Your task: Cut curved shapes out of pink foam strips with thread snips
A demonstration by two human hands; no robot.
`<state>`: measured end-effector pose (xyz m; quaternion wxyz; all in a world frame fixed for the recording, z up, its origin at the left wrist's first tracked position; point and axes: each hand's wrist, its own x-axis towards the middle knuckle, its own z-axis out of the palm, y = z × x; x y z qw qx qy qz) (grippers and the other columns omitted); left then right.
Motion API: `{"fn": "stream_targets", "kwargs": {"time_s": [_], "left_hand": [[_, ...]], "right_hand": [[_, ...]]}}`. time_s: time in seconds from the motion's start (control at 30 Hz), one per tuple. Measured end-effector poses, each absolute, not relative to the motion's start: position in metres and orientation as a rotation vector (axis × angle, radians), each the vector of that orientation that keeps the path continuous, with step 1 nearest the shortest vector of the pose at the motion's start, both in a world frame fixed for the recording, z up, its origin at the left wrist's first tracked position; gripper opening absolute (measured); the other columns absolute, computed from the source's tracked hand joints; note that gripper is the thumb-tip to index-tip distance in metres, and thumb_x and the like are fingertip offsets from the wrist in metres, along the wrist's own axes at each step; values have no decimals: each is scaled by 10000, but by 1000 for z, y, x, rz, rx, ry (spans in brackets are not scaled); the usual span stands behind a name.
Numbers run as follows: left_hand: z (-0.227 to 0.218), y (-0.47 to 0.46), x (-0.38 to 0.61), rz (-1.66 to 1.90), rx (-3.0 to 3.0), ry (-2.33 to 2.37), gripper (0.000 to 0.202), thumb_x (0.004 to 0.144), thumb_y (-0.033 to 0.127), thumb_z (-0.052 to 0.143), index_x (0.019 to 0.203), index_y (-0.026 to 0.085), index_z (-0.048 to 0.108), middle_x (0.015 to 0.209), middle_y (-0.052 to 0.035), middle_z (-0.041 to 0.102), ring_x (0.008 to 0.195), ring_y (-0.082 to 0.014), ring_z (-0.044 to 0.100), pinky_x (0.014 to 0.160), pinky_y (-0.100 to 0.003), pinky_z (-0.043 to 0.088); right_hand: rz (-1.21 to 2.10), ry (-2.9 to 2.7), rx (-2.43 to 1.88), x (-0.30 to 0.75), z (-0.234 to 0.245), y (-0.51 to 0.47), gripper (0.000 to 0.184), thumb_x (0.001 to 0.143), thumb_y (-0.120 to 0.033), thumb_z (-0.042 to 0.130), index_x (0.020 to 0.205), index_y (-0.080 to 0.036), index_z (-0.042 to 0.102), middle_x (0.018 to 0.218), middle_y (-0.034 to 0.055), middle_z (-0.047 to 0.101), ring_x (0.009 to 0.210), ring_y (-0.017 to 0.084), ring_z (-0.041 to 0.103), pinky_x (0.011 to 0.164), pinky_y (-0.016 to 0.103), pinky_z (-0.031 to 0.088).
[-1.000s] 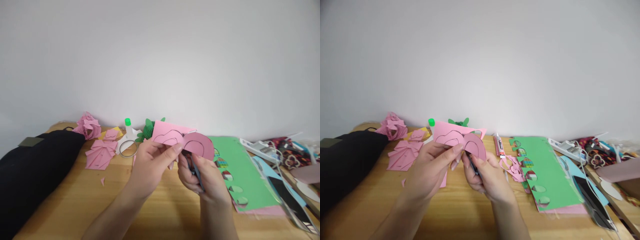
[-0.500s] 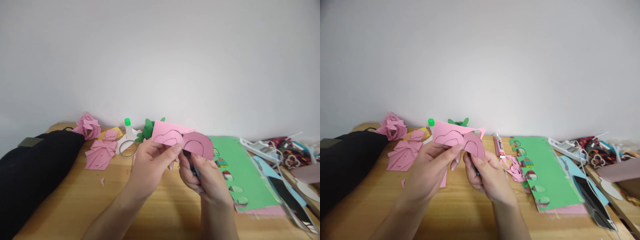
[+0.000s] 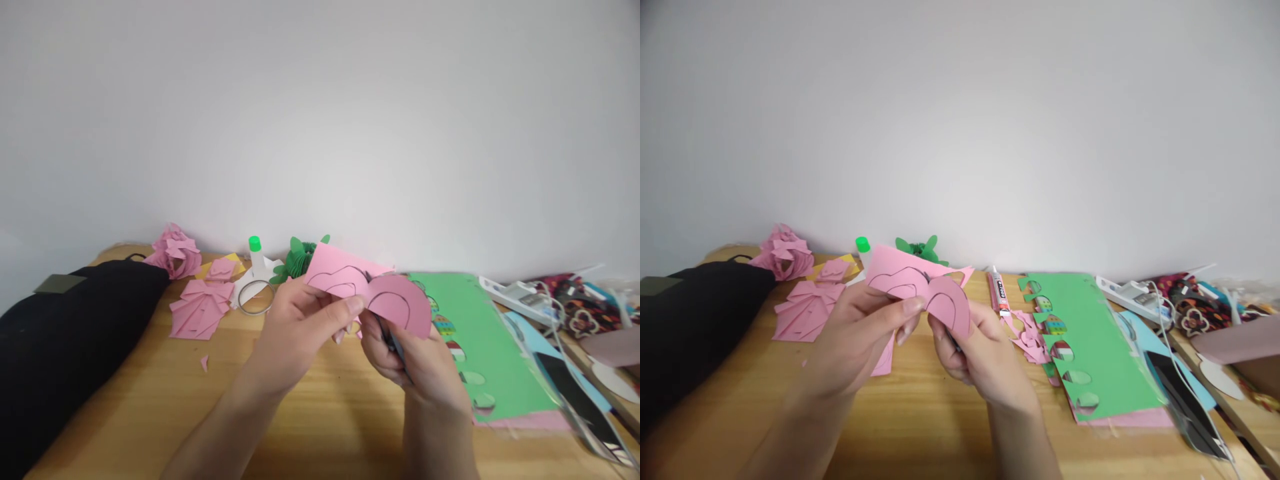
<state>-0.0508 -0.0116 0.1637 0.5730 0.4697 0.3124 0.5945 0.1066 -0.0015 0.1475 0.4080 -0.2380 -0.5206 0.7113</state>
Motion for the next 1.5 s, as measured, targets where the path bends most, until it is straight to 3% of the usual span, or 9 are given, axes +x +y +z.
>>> {"fn": "stream_targets", "kwargs": {"time_s": [0.67, 1.03, 1.23, 1.5], "left_hand": [[160, -12, -51, 1473, 1063, 769, 274, 871, 245, 650, 603, 189, 652, 559, 38, 598, 526, -74, 500, 522, -212, 421], [164, -12, -59, 1379, 1230, 922, 291, 839, 241, 656, 556, 179, 626, 526, 23, 592, 499, -86, 501, 482, -220, 394], [165, -12, -57, 1406, 1206, 867, 264, 847, 217, 651, 587, 181, 625, 551, 35, 608, 508, -73, 501, 494, -204, 408], [166, -14, -59, 1423, 1212, 885, 257, 853, 226, 652, 600, 186, 646, 553, 27, 603, 518, -85, 514, 511, -219, 418]], "right_hand": [[1690, -1373, -691, 105, 153, 0, 439, 952, -466, 538, 618, -196, 451, 428, -115, 257, 355, 38, 145, 328, 172, 126], [1710, -1350, -688, 108, 152, -2, 362, 931, -356, 581, 620, -188, 506, 430, -106, 277, 365, 39, 151, 334, 157, 134], [1684, -1365, -700, 107, 154, -2, 450, 927, -363, 584, 541, -192, 429, 425, -97, 272, 362, 38, 163, 333, 161, 142], [1709, -1332, -701, 107, 153, -3, 280, 931, -364, 586, 724, -181, 623, 429, -107, 276, 357, 41, 144, 329, 155, 129]]}}
